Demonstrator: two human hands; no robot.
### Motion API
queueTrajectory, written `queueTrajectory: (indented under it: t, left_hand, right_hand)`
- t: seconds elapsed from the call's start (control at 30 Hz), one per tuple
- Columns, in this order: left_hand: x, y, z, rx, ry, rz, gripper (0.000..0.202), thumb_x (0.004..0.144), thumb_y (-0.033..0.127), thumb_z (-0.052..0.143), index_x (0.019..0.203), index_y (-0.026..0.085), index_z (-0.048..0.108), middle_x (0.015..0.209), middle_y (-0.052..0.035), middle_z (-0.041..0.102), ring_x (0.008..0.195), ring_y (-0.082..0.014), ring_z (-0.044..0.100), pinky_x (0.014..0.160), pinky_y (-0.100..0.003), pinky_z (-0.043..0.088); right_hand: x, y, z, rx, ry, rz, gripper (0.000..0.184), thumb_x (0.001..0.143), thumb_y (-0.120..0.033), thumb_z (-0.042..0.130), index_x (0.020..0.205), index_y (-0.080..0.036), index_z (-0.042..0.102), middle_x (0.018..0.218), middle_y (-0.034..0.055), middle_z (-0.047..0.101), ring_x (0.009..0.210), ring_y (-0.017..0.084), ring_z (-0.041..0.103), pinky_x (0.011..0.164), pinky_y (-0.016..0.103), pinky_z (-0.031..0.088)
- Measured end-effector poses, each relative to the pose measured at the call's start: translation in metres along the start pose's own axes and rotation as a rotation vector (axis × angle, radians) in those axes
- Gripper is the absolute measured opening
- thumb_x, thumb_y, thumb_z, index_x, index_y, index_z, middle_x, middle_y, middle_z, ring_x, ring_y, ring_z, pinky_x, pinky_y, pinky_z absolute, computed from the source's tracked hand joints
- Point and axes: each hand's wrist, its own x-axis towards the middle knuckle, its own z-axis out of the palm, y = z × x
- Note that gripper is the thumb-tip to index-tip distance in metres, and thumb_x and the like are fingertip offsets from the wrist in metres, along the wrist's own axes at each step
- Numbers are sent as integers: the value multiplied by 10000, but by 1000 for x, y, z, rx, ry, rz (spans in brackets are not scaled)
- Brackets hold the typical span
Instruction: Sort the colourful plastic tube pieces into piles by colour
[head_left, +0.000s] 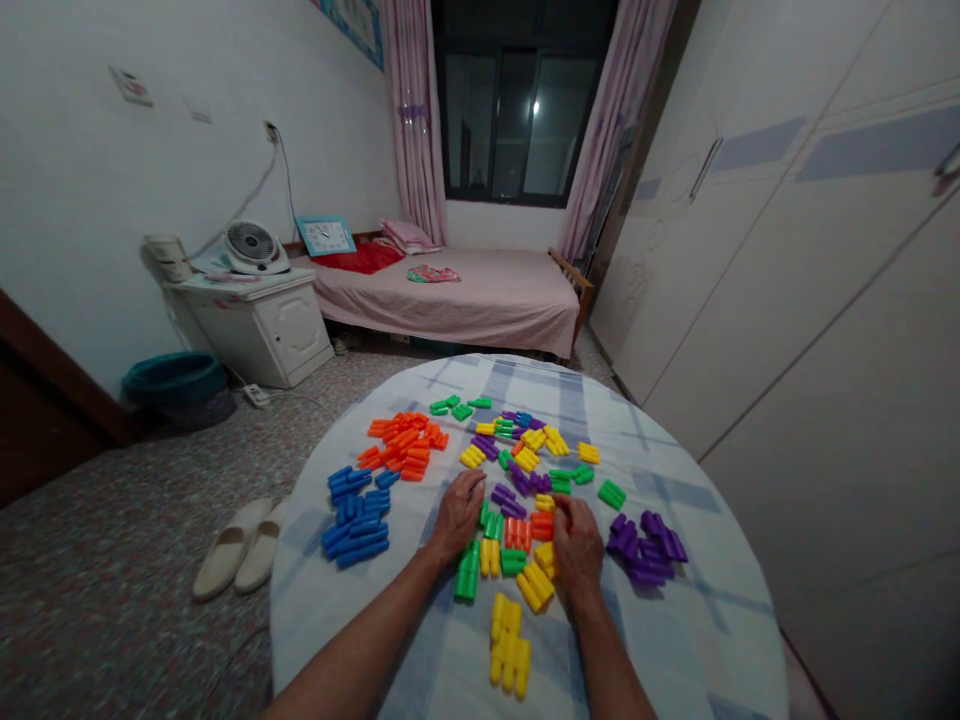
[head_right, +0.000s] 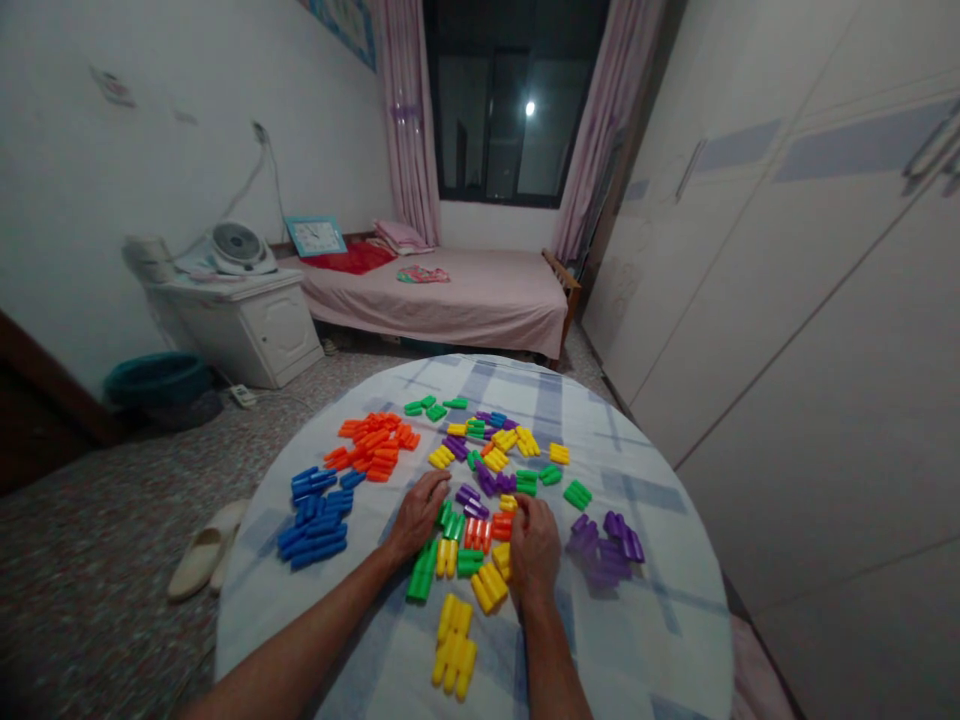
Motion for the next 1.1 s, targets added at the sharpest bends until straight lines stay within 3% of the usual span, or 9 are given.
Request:
queueTrajectory:
  t: [0.2, 0.37, 0.5, 0.63, 0.77, 0.9, 1.1]
  left_hand:
    - [0, 5, 4, 63, -2, 46, 274, 901, 272, 394, 974, 178, 640, 978, -77, 664, 963, -182, 594, 905, -361, 469]
    - [1, 3, 7, 49, -39, -2, 229, 857, 215, 439, 938, 182, 650, 962, -71, 670, 973, -200, 588, 916, -390, 456]
    - [18, 5, 17, -44, 76, -56, 244, 804, 132, 445, 944, 171, 641, 1025, -76, 644, 1014, -189, 583, 923, -374, 468]
    - [50, 8, 27, -36, 232, 4, 262, 818, 124, 424, 950, 184, 642, 1091, -85, 600, 1088, -196, 548, 974, -393, 442]
    - [72, -3, 34, 11, 311, 13, 249, 812, 146, 451, 947, 205, 652, 1142, -83, 585, 1119, -223, 531, 976, -425, 440]
    - [78, -17, 39, -26, 229, -29, 219, 809, 167, 451, 886, 203, 652, 1020, -71, 633, 1022, -219, 576, 920, -409, 471]
    - [81, -19, 39, -73, 133, -54, 222, 819, 172, 444, 909, 218, 641, 1005, -55, 636, 995, -205, 579, 903, -380, 469]
  right_hand:
    - [0, 5, -1, 13, -46, -26, 267, 825, -255, 387, 974, -178, 594, 951, 76, 625, 915, 208, 557, 859, 362, 426]
    - [1, 12, 0, 1, -61, -44, 266, 818, -228, 397, 996, -184, 589, 970, 69, 630, 935, 202, 563, 866, 358, 433]
    - [2, 14, 1, -25, -46, -33, 243, 820, -228, 399, 962, -203, 596, 947, 56, 638, 913, 196, 579, 845, 349, 448]
    - [3, 13, 1, -35, -20, -26, 228, 840, -240, 393, 941, -220, 596, 934, 45, 644, 897, 190, 596, 832, 340, 462]
    - [4, 10, -1, -29, 10, -19, 214, 845, -251, 400, 908, -232, 604, 904, 36, 652, 869, 183, 616, 792, 317, 488]
    - [6, 6, -4, -10, 10, 11, 222, 860, -272, 393, 887, -241, 610, 883, 32, 658, 843, 176, 628, 751, 295, 504]
    - [4, 9, -2, -17, 5, 62, 222, 860, -306, 413, 906, -246, 622, 902, 33, 666, 860, 180, 638, 755, 296, 520]
